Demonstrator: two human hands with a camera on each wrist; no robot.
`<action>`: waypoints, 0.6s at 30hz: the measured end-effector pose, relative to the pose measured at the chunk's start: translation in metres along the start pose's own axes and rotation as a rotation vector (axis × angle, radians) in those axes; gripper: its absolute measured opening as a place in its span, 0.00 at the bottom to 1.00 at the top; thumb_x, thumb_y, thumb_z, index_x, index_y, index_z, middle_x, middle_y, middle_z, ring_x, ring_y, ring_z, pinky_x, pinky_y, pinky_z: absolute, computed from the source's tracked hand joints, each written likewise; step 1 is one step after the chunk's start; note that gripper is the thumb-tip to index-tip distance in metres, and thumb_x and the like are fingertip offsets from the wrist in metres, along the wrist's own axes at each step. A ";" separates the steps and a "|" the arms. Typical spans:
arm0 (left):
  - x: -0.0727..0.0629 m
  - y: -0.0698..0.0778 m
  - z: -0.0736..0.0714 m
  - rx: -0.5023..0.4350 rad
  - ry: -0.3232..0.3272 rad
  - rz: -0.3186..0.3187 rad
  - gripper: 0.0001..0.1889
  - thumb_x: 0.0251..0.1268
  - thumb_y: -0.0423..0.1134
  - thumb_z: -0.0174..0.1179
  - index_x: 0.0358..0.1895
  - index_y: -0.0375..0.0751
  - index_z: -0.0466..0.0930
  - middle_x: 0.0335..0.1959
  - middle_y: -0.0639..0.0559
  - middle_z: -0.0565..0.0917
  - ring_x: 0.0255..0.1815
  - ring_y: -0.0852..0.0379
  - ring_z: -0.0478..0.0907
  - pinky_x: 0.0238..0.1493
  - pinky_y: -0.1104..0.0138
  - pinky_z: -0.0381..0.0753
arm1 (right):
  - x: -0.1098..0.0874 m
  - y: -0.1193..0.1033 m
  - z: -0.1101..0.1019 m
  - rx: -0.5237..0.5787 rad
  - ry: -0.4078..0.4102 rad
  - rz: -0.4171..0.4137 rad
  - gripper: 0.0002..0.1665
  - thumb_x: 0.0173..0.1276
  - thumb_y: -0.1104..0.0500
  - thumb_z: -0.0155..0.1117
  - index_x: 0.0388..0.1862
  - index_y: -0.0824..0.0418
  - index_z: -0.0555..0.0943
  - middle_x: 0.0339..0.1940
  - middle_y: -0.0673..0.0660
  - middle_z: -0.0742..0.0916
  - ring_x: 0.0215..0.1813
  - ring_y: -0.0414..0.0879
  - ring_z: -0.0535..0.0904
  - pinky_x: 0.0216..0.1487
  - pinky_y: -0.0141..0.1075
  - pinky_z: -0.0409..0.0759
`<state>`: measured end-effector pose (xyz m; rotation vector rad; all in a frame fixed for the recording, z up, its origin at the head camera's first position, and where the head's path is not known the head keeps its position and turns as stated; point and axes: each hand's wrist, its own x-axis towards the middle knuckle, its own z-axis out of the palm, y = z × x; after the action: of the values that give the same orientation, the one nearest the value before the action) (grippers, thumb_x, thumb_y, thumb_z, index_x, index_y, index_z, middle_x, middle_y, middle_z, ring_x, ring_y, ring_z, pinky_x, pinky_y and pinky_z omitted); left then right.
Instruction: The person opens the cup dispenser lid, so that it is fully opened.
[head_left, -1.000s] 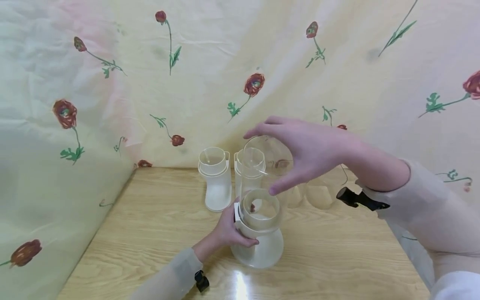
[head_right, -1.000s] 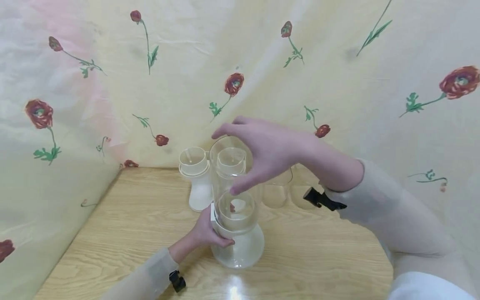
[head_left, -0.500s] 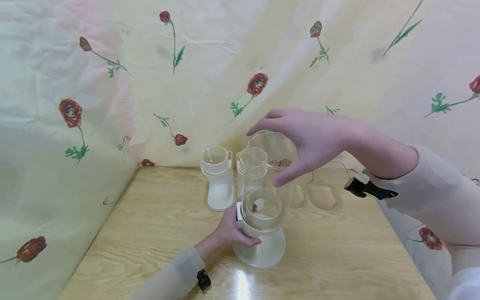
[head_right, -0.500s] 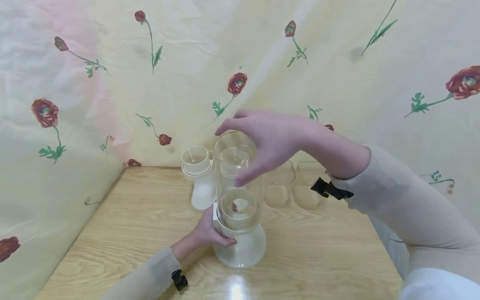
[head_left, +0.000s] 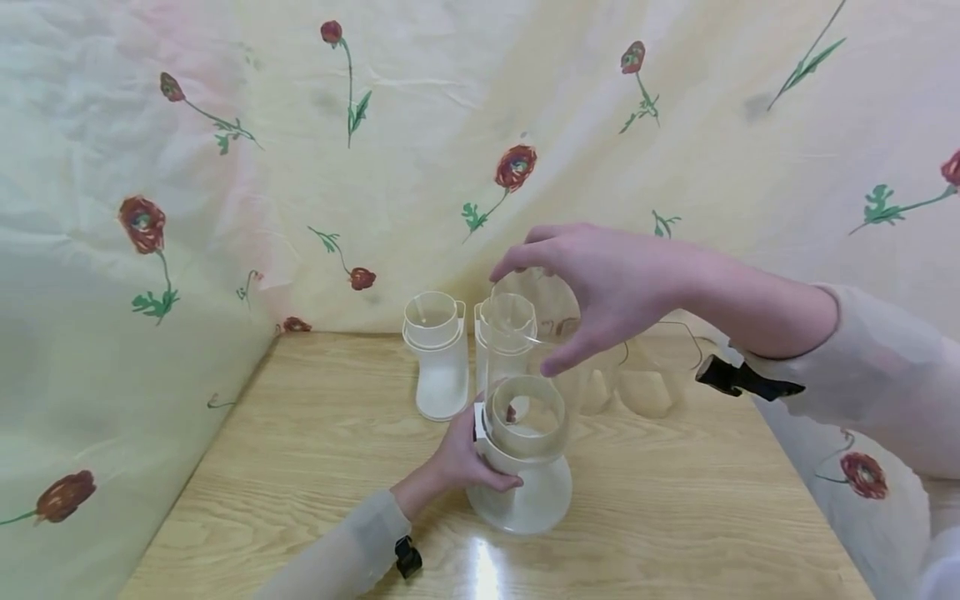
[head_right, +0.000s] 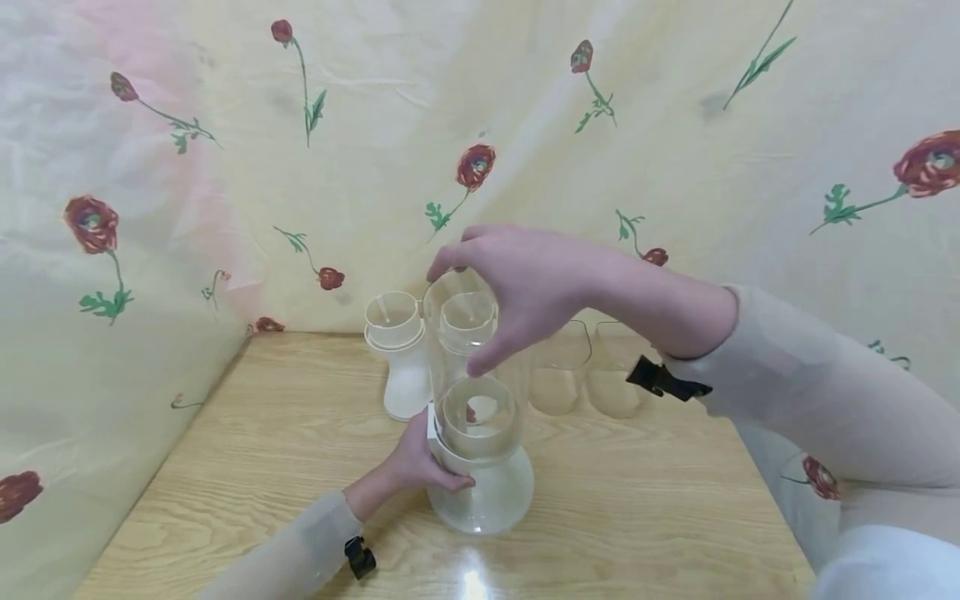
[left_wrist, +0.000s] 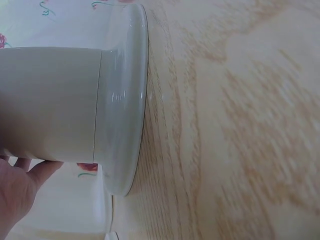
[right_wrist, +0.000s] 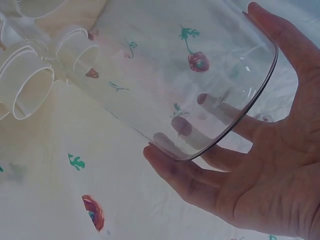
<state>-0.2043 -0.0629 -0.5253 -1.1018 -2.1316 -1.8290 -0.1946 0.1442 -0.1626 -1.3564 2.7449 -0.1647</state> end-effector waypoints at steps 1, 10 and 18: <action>0.000 0.000 0.000 0.006 0.003 0.004 0.64 0.24 0.32 0.89 0.78 0.43 0.65 0.55 0.39 0.85 0.57 0.37 0.83 0.68 0.61 0.85 | 0.001 0.001 0.000 0.002 0.001 -0.004 0.51 0.49 0.42 0.88 0.73 0.44 0.76 0.65 0.47 0.82 0.67 0.47 0.78 0.69 0.50 0.82; 0.000 0.001 -0.002 0.017 0.003 0.010 0.64 0.26 0.32 0.88 0.78 0.42 0.64 0.54 0.39 0.85 0.56 0.36 0.83 0.66 0.61 0.86 | 0.002 0.011 -0.003 0.008 -0.033 0.001 0.55 0.52 0.37 0.86 0.77 0.42 0.72 0.68 0.49 0.80 0.66 0.48 0.78 0.67 0.50 0.82; -0.001 0.004 -0.003 0.010 -0.001 -0.003 0.61 0.25 0.31 0.88 0.76 0.42 0.66 0.55 0.37 0.85 0.56 0.36 0.83 0.67 0.61 0.85 | 0.002 0.003 -0.002 -0.008 -0.023 0.012 0.52 0.50 0.37 0.87 0.74 0.43 0.75 0.61 0.46 0.83 0.60 0.46 0.79 0.63 0.48 0.83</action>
<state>-0.2020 -0.0655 -0.5217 -1.0984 -2.1425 -1.8170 -0.1988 0.1445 -0.1614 -1.3346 2.7373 -0.1369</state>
